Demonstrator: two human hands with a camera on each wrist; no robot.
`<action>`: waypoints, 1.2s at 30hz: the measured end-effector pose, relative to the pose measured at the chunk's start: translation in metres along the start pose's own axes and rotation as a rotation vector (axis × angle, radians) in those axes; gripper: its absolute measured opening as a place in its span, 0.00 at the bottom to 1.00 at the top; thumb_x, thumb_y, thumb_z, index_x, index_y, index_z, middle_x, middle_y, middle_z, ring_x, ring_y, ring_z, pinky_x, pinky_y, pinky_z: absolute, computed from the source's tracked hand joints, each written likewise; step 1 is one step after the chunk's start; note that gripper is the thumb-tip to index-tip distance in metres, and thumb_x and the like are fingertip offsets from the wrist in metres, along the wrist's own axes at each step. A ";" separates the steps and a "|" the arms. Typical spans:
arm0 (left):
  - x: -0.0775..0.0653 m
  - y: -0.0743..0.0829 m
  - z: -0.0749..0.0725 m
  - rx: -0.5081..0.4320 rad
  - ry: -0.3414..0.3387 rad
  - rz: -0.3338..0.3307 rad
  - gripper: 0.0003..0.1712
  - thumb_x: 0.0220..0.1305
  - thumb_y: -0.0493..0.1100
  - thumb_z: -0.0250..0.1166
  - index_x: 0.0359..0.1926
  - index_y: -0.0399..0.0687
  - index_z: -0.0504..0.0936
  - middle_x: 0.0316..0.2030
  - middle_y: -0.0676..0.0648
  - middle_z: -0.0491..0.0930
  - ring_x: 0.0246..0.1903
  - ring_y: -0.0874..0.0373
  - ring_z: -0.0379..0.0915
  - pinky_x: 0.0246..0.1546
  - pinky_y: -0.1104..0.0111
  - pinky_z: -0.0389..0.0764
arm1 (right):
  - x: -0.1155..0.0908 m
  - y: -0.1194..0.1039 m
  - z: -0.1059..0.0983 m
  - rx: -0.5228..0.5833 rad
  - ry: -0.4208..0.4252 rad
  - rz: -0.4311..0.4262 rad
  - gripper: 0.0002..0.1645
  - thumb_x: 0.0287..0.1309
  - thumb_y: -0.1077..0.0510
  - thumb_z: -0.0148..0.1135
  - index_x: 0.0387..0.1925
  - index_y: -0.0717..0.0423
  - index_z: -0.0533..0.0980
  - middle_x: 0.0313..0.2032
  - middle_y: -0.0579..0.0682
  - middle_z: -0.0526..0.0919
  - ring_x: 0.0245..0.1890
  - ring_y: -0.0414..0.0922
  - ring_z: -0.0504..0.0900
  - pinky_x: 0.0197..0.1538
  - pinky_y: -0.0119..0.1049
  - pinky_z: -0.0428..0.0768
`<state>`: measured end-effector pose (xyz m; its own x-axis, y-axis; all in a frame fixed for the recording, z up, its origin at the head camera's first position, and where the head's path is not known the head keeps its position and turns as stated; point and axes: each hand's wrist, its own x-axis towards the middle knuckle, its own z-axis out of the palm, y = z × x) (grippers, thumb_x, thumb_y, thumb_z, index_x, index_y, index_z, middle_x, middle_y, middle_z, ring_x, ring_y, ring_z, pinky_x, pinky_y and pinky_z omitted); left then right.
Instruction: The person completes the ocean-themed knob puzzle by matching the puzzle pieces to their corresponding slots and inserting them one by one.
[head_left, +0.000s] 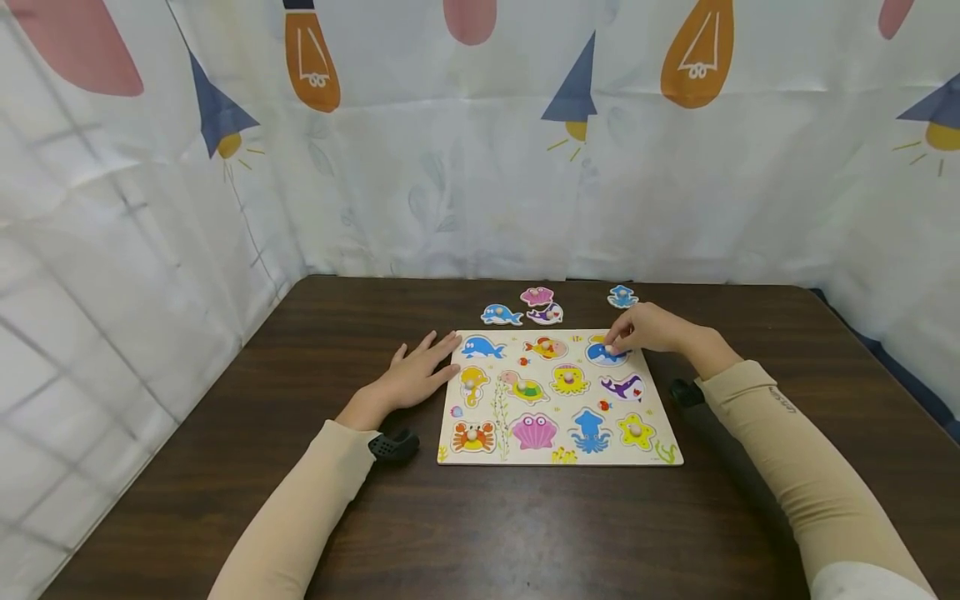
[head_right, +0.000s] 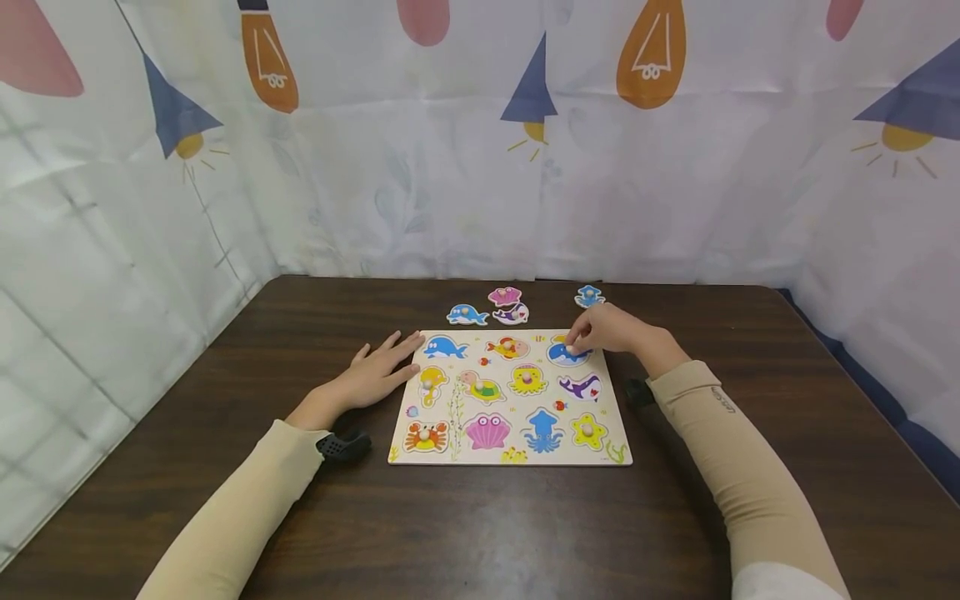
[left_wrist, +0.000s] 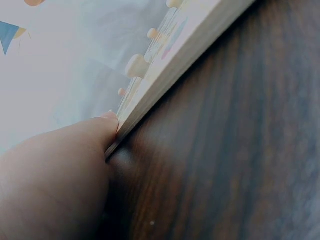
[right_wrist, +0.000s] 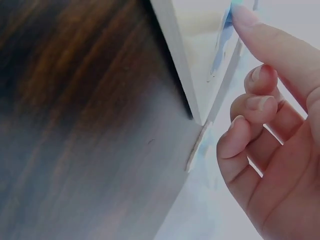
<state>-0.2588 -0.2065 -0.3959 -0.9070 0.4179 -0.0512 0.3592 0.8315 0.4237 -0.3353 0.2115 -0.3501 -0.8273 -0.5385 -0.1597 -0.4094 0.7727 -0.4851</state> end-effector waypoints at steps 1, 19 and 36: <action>0.000 0.000 0.000 0.003 0.000 0.000 0.38 0.81 0.58 0.49 0.83 0.53 0.51 0.81 0.48 0.46 0.80 0.43 0.34 0.71 0.33 0.33 | 0.000 0.000 0.000 -0.003 -0.002 0.000 0.13 0.65 0.56 0.70 0.46 0.59 0.88 0.32 0.49 0.77 0.37 0.48 0.73 0.40 0.41 0.72; 0.001 0.000 0.001 0.013 0.003 -0.002 0.38 0.81 0.58 0.49 0.83 0.53 0.51 0.81 0.48 0.47 0.80 0.43 0.34 0.71 0.34 0.33 | -0.005 0.005 -0.022 0.101 0.094 -0.036 0.16 0.70 0.56 0.65 0.52 0.62 0.86 0.49 0.56 0.86 0.46 0.51 0.82 0.53 0.53 0.81; 0.000 -0.001 0.001 0.002 0.000 0.001 0.38 0.81 0.59 0.48 0.83 0.54 0.50 0.81 0.49 0.46 0.80 0.44 0.34 0.71 0.34 0.33 | 0.020 0.022 -0.026 -0.020 0.266 0.108 0.16 0.74 0.64 0.56 0.55 0.69 0.81 0.54 0.70 0.80 0.54 0.65 0.77 0.56 0.61 0.76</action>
<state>-0.2590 -0.2072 -0.3974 -0.9064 0.4193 -0.0510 0.3609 0.8315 0.4223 -0.3708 0.2266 -0.3411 -0.9373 -0.3477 0.0229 -0.3186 0.8286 -0.4604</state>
